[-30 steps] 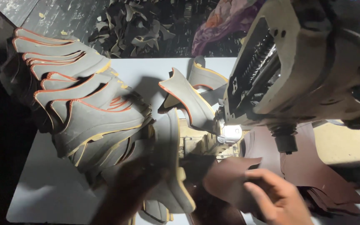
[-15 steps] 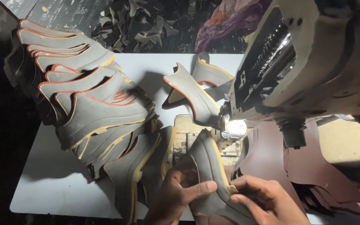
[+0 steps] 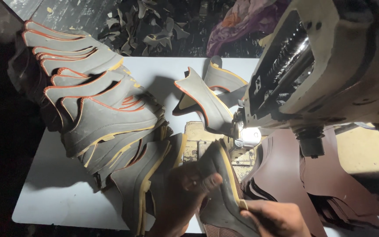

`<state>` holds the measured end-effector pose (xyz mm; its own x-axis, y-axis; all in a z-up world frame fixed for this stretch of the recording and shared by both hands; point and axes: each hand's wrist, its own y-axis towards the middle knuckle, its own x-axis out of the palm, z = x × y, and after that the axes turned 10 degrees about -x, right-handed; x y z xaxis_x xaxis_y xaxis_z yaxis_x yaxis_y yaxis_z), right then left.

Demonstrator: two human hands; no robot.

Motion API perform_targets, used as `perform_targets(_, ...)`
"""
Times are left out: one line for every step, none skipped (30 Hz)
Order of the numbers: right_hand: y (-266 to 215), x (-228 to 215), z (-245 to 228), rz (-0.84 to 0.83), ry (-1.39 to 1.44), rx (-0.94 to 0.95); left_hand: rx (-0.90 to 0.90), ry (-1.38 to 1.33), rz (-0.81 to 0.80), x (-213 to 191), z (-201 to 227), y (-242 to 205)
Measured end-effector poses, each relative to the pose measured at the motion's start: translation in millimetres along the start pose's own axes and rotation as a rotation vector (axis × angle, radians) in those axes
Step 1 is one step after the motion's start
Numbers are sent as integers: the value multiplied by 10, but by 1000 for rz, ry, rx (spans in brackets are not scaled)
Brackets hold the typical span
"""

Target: Stitching components of shoe uppers using an industrial sewing machine.

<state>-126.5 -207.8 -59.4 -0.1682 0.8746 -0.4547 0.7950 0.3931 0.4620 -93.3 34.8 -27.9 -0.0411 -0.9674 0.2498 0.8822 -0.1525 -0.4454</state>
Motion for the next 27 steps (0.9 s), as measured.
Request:
perform_targets(-103,48,47,-1,0,-5,5,-1,2,38,124,-23)
perform_targets(-208,88,95,7,-43,59,-7,8,44,81,243,-47)
perform_targets(-314,124,145,14,-86,123,-19,17,85,126,362,-71)
perform_targets(-473,191,255,13,-87,118,-15,16,87,135,390,-71)
perform_targets(-631,254,371,-7,-137,239,-4,62,107,146,418,-66)
perform_targets(-796,315,486,-24,-188,362,5,109,126,162,442,-60)
perform_targets(-781,307,486,-24,-189,359,8,108,125,168,422,-34)
perform_targets(-773,294,485,-5,-180,366,114,106,82,181,399,-4)
perform_targets(-766,279,489,14,-170,373,221,103,38,197,373,30)
perform_targets(-756,277,484,16,-173,374,221,103,34,234,373,64)
perform_targets(-747,275,481,44,-157,386,228,75,20,272,371,100)
perform_targets(-742,282,471,72,-140,399,233,49,6,305,368,129)
perform_targets(-728,295,453,74,-141,402,231,49,3,347,470,123)
perform_targets(-694,313,442,103,-122,411,78,119,49,381,585,121)
perform_targets(-657,334,430,132,-103,420,-74,187,95,413,702,119)
perform_targets(-625,349,415,132,-102,420,-75,188,95,410,666,179)
perform_targets(-592,369,400,158,-83,429,-93,173,94,403,628,239)
perform_targets(-563,398,381,184,-62,440,-113,159,94,388,587,293)
perform_targets(-533,418,362,183,-59,441,-115,160,96,385,572,330)
perform_targets(-494,434,346,209,-39,450,-30,38,45,383,563,371)
perform_targets(-453,448,330,234,-19,460,54,-84,-7,382,557,414)
perform_targets(-412,435,323,235,-20,459,55,-84,-8,379,543,470)
perform_targets(-372,420,315,261,-1,468,77,-122,-32,377,529,525)
perform_targets(-341,412,302,288,18,477,98,-158,-57,371,510,572)
perform_targets(-272,352,286,289,18,478,98,-158,-57,363,482,639)
perform_targets(-203,287,271,280,80,443,109,-222,-93,358,455,707)
perform_targets(-135,224,254,270,142,408,119,-287,-128,351,427,774)
